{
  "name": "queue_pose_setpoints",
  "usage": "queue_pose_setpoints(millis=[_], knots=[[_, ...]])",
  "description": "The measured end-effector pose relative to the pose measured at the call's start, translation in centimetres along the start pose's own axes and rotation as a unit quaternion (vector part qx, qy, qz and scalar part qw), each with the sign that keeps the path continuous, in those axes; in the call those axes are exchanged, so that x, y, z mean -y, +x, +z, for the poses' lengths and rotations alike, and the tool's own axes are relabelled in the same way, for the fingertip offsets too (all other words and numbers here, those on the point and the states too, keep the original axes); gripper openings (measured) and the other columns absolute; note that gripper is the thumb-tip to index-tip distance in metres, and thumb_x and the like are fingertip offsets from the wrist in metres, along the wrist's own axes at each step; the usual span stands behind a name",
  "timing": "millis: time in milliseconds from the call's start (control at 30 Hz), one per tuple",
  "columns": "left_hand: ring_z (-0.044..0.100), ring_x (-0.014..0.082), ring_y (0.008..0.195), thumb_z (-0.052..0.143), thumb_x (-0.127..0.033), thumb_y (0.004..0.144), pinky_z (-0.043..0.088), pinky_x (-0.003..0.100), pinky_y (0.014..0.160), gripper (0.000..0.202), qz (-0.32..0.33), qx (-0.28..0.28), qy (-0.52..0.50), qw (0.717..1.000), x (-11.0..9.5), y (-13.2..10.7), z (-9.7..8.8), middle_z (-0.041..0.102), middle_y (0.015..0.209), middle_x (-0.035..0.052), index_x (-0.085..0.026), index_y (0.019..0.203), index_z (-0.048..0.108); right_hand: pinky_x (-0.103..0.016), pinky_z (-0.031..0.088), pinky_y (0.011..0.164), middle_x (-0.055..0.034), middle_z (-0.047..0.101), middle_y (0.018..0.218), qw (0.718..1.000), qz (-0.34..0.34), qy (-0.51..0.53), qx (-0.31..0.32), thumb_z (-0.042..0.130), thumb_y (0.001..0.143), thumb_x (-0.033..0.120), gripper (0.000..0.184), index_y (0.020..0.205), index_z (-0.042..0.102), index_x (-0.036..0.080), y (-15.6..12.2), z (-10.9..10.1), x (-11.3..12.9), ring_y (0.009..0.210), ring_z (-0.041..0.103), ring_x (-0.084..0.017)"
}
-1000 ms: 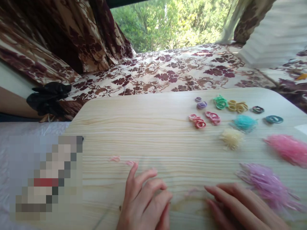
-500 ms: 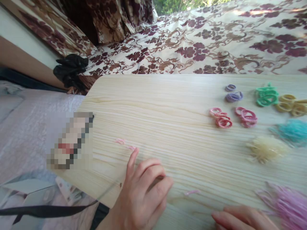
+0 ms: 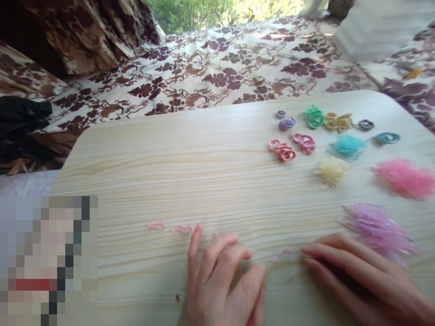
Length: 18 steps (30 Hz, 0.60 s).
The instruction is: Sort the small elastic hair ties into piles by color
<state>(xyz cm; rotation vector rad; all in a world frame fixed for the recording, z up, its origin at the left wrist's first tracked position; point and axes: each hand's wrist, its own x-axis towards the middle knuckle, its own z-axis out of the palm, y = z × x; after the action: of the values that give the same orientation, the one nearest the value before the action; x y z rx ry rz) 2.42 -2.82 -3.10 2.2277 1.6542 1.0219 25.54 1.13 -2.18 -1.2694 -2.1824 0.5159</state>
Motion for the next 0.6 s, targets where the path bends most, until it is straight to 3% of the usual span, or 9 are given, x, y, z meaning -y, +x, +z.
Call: queue_pose_setpoints(millis=[200, 433, 600], knots=[[0.063, 0.0199, 0.101, 0.061, -0.014, 0.081, 0.024, 0.051, 0.117, 0.015, -0.019, -0.049, -0.048, 0.997, -0.1, 0.0, 0.3, 0.071, 0.087, -0.0005, -0.027, 0.085, 0.068, -0.021, 0.055, 0.061, -0.0027, 0.07, 0.088, 0.999, 0.002, -0.045, 0.019, 0.061, 0.089, 0.028, 0.015, 0.101, 0.069, 0.028, 0.9, 0.3, 0.4, 0.074, 0.069, -0.015], [0.06, 0.0215, 0.106, 0.06, -0.014, 0.082, 0.023, 0.052, 0.117, 0.017, -0.017, -0.056, -0.029, 0.998, 0.2, -0.2, 0.1, 0.07, 0.09, 0.0003, -0.027, 0.089, 0.068, -0.019, 0.049, 0.057, 0.0001, 0.065, 0.081, 0.996, -0.073, -0.053, 0.023, 0.054, 0.093, 0.027, 0.012, 0.094, 0.066, 0.026, 1.9, 0.8, 0.5, 0.066, 0.064, -0.01], [0.059, 0.0222, 0.108, 0.06, -0.013, 0.084, 0.027, 0.051, 0.115, 0.018, -0.022, -0.083, 0.003, 0.996, 0.1, -0.1, 0.0, 0.07, 0.092, 0.0009, -0.027, 0.09, 0.069, -0.021, 0.045, 0.054, 0.0001, 0.061, 0.07, 0.99, -0.112, -0.089, -0.002, 0.043, 0.097, 0.025, 0.026, 0.079, 0.062, 0.023, 2.5, 1.2, 1.1, 0.06, 0.06, -0.011]])
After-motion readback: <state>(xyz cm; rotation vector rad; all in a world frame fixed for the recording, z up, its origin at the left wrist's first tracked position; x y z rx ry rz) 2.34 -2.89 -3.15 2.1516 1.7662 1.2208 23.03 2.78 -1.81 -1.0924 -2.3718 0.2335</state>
